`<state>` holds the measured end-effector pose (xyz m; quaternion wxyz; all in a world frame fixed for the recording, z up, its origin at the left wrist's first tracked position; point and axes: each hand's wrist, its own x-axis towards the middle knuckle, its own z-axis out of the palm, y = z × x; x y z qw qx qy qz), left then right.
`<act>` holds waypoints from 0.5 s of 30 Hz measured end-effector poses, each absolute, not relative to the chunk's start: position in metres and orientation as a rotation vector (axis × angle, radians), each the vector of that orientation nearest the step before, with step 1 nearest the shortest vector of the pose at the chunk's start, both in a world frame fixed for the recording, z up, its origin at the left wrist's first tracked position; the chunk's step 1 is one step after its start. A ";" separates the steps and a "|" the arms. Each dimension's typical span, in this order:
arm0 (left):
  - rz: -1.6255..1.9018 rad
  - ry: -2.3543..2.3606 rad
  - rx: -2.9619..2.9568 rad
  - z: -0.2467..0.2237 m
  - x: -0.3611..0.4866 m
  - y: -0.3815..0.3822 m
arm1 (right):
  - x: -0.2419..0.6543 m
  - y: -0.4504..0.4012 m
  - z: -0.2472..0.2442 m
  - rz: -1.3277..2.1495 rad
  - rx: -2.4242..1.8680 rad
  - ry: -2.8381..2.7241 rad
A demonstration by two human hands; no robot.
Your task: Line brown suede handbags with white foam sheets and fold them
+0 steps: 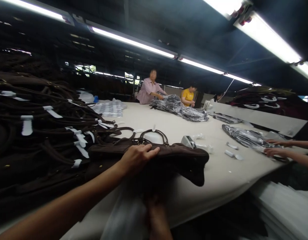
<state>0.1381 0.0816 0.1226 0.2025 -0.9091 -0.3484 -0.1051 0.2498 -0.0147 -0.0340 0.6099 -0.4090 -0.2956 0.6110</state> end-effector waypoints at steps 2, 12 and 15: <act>-0.252 -0.968 -2.551 0.120 0.143 0.077 | 0.240 -0.031 -0.038 1.455 -0.979 -0.604; -0.155 -0.936 -2.577 0.074 0.153 0.034 | 0.323 -0.071 -0.030 1.192 -1.026 -0.707; -0.113 -0.971 -2.580 0.061 0.166 0.025 | 0.333 -0.078 -0.025 1.211 -1.003 -0.779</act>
